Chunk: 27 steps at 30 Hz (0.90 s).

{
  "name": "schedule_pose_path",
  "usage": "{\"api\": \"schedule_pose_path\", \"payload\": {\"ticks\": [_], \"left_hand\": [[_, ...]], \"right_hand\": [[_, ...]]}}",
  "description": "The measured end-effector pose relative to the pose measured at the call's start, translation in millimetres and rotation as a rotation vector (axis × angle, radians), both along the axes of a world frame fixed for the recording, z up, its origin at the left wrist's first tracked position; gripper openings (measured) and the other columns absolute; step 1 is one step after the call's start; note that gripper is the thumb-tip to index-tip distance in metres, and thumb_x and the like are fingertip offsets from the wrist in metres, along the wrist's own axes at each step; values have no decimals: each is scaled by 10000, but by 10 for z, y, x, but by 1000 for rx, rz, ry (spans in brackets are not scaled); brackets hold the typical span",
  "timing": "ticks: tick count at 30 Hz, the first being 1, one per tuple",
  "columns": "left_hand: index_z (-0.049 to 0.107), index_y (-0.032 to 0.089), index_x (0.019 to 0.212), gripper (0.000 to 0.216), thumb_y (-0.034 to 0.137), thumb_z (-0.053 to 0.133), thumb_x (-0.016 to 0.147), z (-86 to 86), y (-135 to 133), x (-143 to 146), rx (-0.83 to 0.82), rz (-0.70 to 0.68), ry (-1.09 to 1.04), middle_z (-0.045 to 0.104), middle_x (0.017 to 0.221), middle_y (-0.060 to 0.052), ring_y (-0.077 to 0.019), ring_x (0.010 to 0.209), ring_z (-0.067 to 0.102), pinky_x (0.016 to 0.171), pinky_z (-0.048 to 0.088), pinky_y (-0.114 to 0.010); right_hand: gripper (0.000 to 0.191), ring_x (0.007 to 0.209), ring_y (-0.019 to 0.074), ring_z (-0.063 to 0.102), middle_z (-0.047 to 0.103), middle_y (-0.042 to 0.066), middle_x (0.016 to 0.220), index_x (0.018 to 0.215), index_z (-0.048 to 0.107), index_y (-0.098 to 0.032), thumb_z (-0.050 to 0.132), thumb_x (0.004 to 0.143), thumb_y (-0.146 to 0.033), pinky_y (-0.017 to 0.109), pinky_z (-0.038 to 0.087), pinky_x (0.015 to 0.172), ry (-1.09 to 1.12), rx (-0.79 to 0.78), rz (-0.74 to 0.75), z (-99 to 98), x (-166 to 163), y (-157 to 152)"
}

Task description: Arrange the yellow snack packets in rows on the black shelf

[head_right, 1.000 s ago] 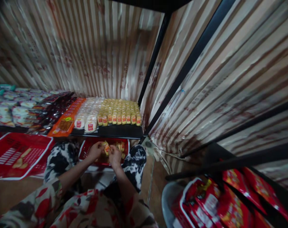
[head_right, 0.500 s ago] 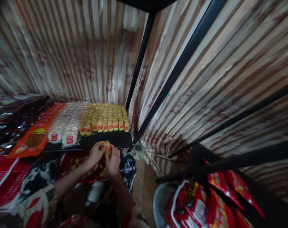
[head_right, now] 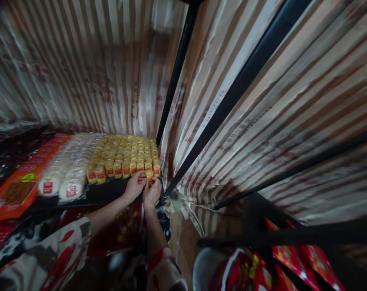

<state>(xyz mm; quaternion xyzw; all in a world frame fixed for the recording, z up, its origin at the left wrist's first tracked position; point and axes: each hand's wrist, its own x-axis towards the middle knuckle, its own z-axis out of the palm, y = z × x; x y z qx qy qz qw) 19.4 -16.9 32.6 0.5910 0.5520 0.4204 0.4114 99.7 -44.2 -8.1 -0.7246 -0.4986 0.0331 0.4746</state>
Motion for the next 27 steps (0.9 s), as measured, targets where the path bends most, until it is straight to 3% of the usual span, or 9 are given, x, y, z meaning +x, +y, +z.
{"api": "schedule_pose_path", "payload": {"ticks": [6, 10, 18, 27], "left_hand": [[525, 146, 1129, 386, 64, 503, 752, -155, 108, 47, 84, -3, -61, 606, 1056, -101, -139, 861, 624, 734, 535, -264], [481, 132, 1189, 436, 69, 474, 757, -195, 86, 56, 129, -26, -68, 601, 1072, -117, -160, 958, 607, 816, 523, -292], [594, 118, 1095, 327, 146, 439, 808, -131, 51, 57, 264, -112, 273, 560, 1147, -122, -214, 1088, 530, 994, 418, -350], [585, 113, 1152, 373, 135, 456, 803, -47, -8, 23, 180, -120, 329, 556, 1167, -116, -204, 1055, 552, 966, 430, -311]], "right_hand": [[171, 1017, 224, 491, 530, 116, 1044, 971, 553, -174, 463, 841, -239, 377, 434, 855, -29, 59, 49, -90, 30, 134], [241, 1041, 214, 481, 513, 112, 1077, 1060, 565, -180, 442, 858, -229, 383, 427, 889, -16, 76, 68, -130, 12, 108], [352, 1058, 210, 459, 533, 113, 1071, 1172, 562, -169, 372, 876, -187, 353, 407, 903, -29, -17, 74, -149, 19, 94], [377, 1029, 203, 472, 556, 119, 1062, 1173, 554, -144, 358, 852, -165, 352, 405, 910, -78, -9, 109, -112, 22, 90]]}}
